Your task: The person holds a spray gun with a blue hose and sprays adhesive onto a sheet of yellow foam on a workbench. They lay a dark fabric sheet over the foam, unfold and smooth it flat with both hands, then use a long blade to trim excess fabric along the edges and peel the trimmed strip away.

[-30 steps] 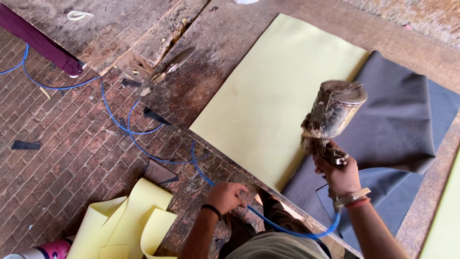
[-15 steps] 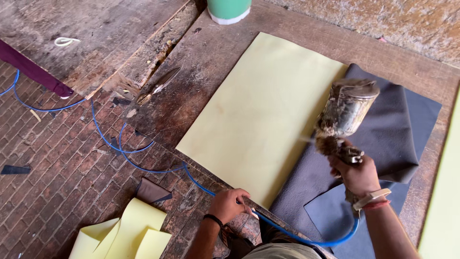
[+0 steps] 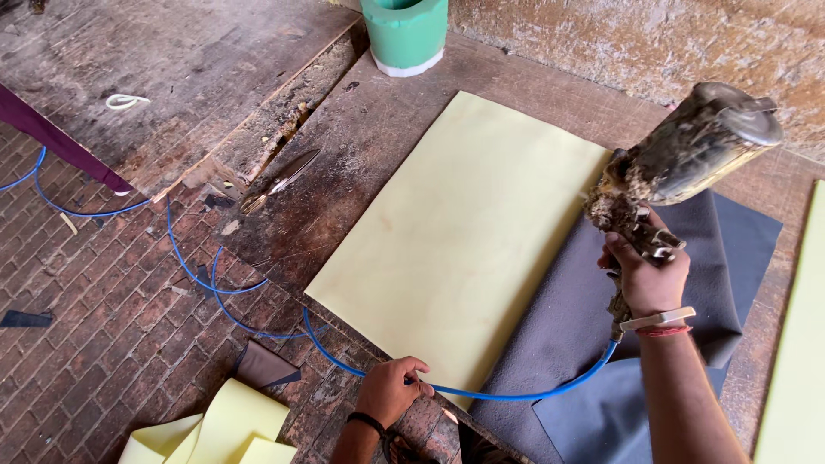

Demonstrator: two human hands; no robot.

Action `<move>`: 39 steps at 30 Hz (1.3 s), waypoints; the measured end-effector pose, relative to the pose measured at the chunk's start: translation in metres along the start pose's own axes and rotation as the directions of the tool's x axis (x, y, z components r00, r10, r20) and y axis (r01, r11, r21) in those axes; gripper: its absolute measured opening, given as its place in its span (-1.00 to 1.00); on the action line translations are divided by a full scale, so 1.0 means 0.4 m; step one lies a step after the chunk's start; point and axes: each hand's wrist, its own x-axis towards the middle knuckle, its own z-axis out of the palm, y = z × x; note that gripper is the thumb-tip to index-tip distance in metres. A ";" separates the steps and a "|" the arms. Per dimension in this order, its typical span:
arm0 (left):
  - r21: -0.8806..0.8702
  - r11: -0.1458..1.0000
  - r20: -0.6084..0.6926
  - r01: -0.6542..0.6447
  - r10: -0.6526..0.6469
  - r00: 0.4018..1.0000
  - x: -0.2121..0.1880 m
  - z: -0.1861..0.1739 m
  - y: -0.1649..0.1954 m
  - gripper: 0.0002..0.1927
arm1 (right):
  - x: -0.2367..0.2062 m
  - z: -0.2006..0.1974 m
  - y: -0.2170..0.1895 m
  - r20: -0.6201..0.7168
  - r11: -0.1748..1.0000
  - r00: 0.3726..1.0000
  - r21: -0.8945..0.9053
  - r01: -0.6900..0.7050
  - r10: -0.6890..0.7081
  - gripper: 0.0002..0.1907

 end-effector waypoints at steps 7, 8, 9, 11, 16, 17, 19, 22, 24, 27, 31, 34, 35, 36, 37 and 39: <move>-0.002 0.999 0.023 -0.045 0.045 0.999 0.000 0.035 -0.011 -0.60 | -0.080 -0.064 0.012 -0.150 0.986 0.985 -0.128 -0.103 0.083 -0.50; 0.015 0.999 0.054 -0.050 0.049 0.997 -0.003 0.043 -0.013 -0.61 | -0.103 -0.069 0.013 -0.128 0.982 0.987 -0.145 -0.118 0.099 -0.49; 0.031 0.998 0.086 -0.056 0.054 0.995 -0.007 0.049 -0.016 -0.62 | -0.120 -0.072 0.013 -0.108 0.978 0.987 -0.163 -0.133 0.116 -0.49; 0.062 0.993 0.060 -0.100 0.096 0.994 -0.013 0.055 -0.024 -0.63 | -0.146 -0.069 0.017 -0.154 0.985 0.985 -0.140 -0.098 0.076 -0.51; -0.009 0.980 -0.019 -0.197 0.197 0.980 -0.037 0.039 -0.083 -0.66 | -0.218 -0.068 0.052 0.013 0.984 0.985 0.026 -0.175 0.175 -0.50; -0.015 0.966 -0.039 -0.259 0.258 0.965 -0.038 0.036 -0.092 -0.71 | -0.236 -0.063 0.066 0.073 0.972 0.972 0.061 -0.228 0.224 -0.49; 0.045 0.976 0.023 -0.213 0.212 0.977 -0.047 0.037 -0.107 -0.65 | -0.307 -0.037 0.093 0.118 0.954 0.948 0.020 -0.300 0.296 -0.46; 0.068 0.986 0.101 -0.150 0.143 0.985 -0.091 0.037 -0.126 -0.68 | -0.395 -0.008 0.100 0.176 0.925 0.908 -0.070 -0.374 0.381 -0.43; 0.028 0.985 0.076 -0.168 0.166 0.983 -0.134 0.023 -0.147 -0.65 | -0.444 0.006 0.077 0.314 0.864 0.821 0.003 -0.503 0.476 -0.41; 0.058 0.989 0.060 -0.134 0.131 0.990 -0.191 -0.009 -0.208 -0.60 | -0.503 0.086 0.049 0.226 0.952 0.926 -0.016 -0.306 0.302 -0.48; 0.056 0.989 -0.046 -0.137 0.139 0.989 -0.238 -0.063 -0.304 -0.62 | -0.520 0.166 -0.007 0.086 0.992 0.989 -0.018 -0.123 0.124 -0.59; -0.092 0.972 -0.164 -0.214 0.197 0.967 -0.286 -0.102 -0.369 -0.55 | -0.552 0.191 -0.035 0.082 0.993 0.990 0.002 -0.115 0.115 -0.54; -0.091 0.975 -0.136 -0.205 0.191 0.972 -0.300 -0.109 -0.383 -0.55 | -0.570 0.195 -0.038 0.114 0.987 0.982 0.044 -0.158 0.152 -0.51; -0.090 0.977 -0.108 -0.195 0.185 0.977 -0.313 -0.118 -0.394 -0.55 | -0.587 0.197 -0.038 0.147 0.976 0.971 0.084 -0.201 0.188 -0.48; -0.089 0.979 -0.078 -0.185 0.178 0.981 -0.328 -0.125 -0.404 -0.55 | -0.609 0.199 -0.036 0.169 0.970 0.962 0.082 -0.229 0.213 -0.51; -0.062 0.988 -0.039 -0.139 0.137 0.990 -0.352 -0.138 -0.417 -0.54 | -0.649 0.204 -0.025 0.219 0.958 0.942 0.079 -0.275 0.252 -0.56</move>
